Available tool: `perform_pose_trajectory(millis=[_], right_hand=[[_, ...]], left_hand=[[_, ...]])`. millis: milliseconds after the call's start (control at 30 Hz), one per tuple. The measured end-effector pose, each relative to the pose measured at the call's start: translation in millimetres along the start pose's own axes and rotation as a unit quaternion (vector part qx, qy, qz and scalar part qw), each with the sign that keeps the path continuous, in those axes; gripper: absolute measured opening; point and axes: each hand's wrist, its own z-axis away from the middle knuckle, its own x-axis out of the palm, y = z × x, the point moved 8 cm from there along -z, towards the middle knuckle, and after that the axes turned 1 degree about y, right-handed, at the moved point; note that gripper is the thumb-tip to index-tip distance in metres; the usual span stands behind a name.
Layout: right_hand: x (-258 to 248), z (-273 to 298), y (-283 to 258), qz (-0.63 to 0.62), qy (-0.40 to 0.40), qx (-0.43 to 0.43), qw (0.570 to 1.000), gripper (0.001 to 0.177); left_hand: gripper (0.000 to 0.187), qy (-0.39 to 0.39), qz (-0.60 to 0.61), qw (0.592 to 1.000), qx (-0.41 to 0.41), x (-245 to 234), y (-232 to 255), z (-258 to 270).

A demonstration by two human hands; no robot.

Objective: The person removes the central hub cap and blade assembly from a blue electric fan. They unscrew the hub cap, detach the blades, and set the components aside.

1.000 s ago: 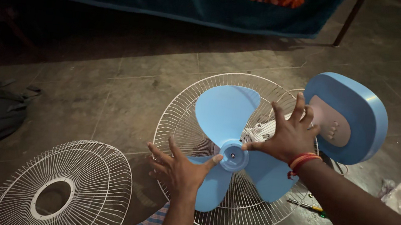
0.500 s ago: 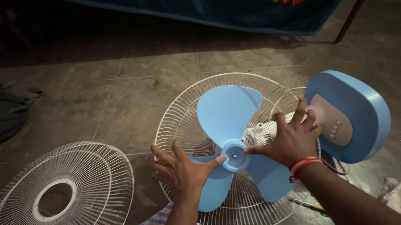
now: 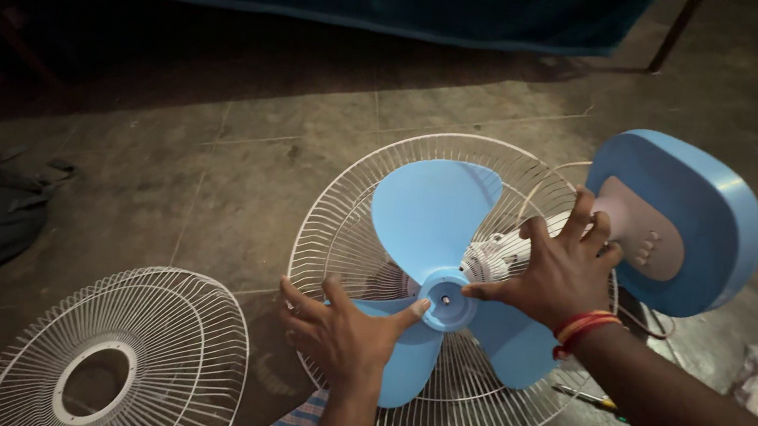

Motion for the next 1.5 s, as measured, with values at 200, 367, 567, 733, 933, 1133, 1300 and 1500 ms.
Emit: perform_pose_trajectory(millis=[200, 367, 567, 733, 933, 1133, 1300, 1500], right_hand=[[3.6, -1.8, -0.2, 0.021, -0.045, -0.005, 0.999, 0.126], [0.1, -2.7, -1.3, 0.031, -0.038, -0.01, 0.999, 0.131], [-0.9, 3.5, -6.9, 0.019, -0.028, -0.009, 0.999, 0.129], [-5.0, 4.8, -6.1, 0.03, -0.03, -0.003, 0.999, 0.126], [12.9, -2.5, 18.9, -0.038, -0.058, -0.026, 0.997, 0.109], [23.6, -17.0, 121.7, -0.397, 0.06, -0.109, 0.909, 0.058], [120.6, 0.6, 261.5, -0.38, -0.011, 0.139, 0.914, 0.042], [222.6, -3.1, 270.9, -0.379, -0.119, 0.048, 0.916, 0.023]], left_hand=[[0.139, -0.032, -0.011, 0.999, 0.008, 3.3, -1.6, -0.2], [0.147, -0.053, -0.018, 0.998, 0.01, 0.7, -1.3, 3.5], [0.143, -0.116, -0.037, 0.993, 0.003, 7.0, -10.4, 3.1], [0.143, -0.118, -0.035, 0.992, 0.001, 13.4, -7.7, -1.0], [0.136, -0.035, 0.021, 0.997, 0.066, 23.8, -14.5, -3.9], [0.128, 0.063, 0.147, 0.978, 0.135, 35.8, -25.2, -1.9], [0.122, 0.071, 0.152, 0.966, 0.196, 38.2, -5.5, 16.2], [0.111, -0.003, 0.091, 0.985, 0.145, 49.4, -9.9, 18.9]])
